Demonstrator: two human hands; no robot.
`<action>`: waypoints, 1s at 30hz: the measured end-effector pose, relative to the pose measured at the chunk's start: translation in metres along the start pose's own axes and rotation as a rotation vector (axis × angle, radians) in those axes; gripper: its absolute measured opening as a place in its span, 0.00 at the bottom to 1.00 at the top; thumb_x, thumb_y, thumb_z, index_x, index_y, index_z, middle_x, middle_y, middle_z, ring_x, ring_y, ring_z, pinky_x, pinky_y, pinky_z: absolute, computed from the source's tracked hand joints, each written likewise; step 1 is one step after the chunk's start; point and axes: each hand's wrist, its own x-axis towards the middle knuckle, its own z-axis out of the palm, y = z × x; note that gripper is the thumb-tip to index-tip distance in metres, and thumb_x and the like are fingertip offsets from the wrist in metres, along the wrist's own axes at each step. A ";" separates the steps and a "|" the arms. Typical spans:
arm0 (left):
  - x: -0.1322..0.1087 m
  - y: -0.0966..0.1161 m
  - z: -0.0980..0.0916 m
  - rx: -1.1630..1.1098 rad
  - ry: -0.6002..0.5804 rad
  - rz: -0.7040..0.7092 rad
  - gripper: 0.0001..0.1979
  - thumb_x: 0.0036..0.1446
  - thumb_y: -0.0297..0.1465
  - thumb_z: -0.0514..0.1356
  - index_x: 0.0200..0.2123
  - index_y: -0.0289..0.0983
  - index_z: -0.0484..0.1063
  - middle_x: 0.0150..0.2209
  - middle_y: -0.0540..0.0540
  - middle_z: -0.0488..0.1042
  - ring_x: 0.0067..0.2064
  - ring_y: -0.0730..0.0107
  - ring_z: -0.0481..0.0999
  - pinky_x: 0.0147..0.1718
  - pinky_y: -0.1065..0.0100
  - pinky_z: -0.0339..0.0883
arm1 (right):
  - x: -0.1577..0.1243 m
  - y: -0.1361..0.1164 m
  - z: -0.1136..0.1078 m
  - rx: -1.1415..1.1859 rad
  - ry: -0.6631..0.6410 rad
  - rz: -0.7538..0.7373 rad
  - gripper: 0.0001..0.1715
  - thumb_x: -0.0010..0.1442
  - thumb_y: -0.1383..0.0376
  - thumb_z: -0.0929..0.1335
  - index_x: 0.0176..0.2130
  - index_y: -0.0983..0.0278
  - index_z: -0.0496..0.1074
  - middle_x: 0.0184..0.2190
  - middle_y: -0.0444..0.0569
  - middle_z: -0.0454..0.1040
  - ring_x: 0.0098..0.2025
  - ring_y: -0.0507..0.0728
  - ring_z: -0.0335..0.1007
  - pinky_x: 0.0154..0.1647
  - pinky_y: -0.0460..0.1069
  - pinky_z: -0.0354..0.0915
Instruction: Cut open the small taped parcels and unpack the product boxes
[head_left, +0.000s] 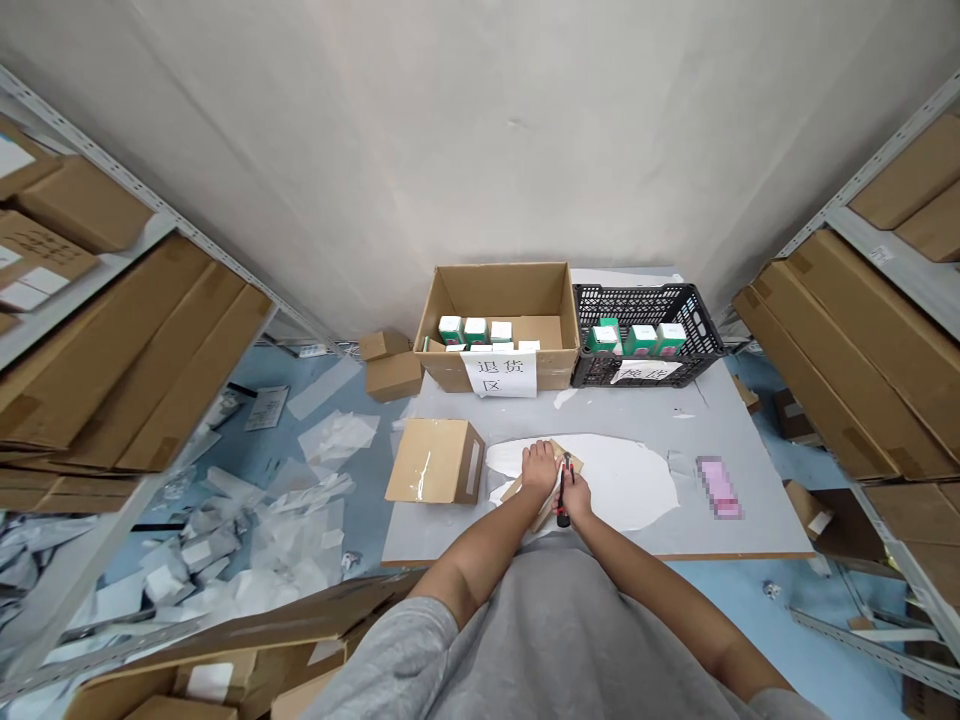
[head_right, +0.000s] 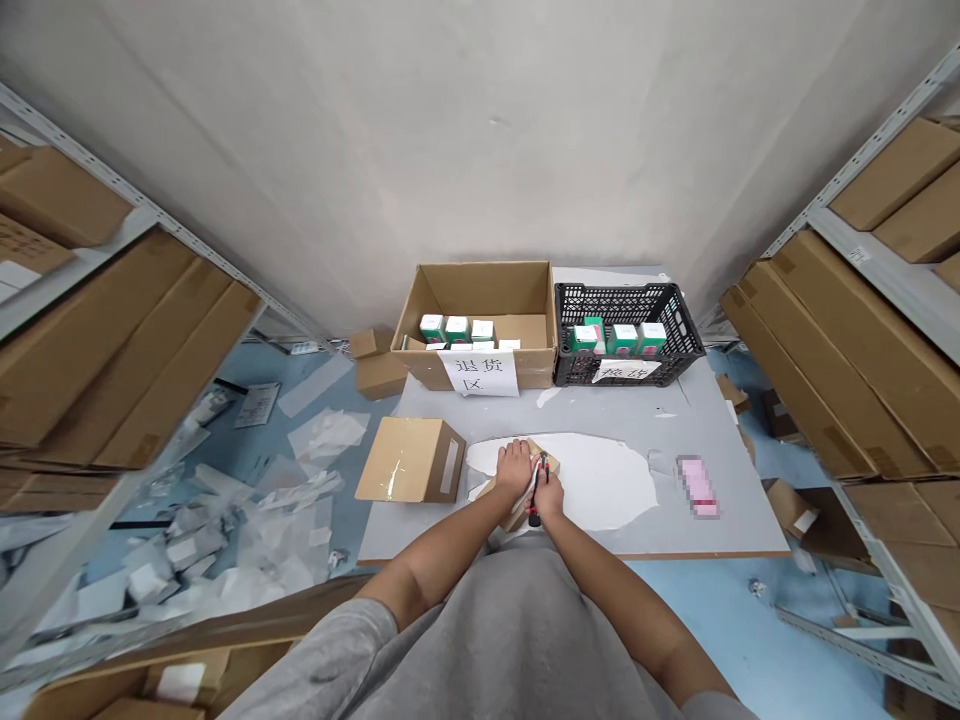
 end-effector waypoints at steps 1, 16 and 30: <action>0.000 0.000 0.000 0.007 -0.004 0.009 0.23 0.76 0.41 0.52 0.60 0.30 0.72 0.53 0.33 0.75 0.52 0.50 0.72 0.55 0.53 0.61 | 0.001 0.002 -0.001 0.000 0.003 -0.004 0.22 0.77 0.51 0.55 0.49 0.60 0.69 0.17 0.38 0.67 0.18 0.57 0.73 0.21 0.48 0.71; 0.000 0.002 -0.001 -0.011 -0.052 0.037 0.21 0.76 0.39 0.51 0.60 0.32 0.72 0.53 0.32 0.75 0.52 0.50 0.74 0.56 0.52 0.60 | 0.000 -0.005 -0.009 -0.106 0.020 -0.031 0.24 0.77 0.51 0.56 0.54 0.62 0.72 0.16 0.39 0.68 0.17 0.57 0.72 0.19 0.47 0.69; -0.001 0.003 -0.003 -0.004 -0.034 0.018 0.22 0.76 0.40 0.51 0.61 0.32 0.71 0.53 0.31 0.76 0.52 0.49 0.75 0.55 0.52 0.61 | 0.003 -0.008 -0.012 -0.102 0.027 -0.054 0.24 0.77 0.50 0.57 0.53 0.62 0.72 0.16 0.39 0.68 0.17 0.58 0.72 0.19 0.48 0.69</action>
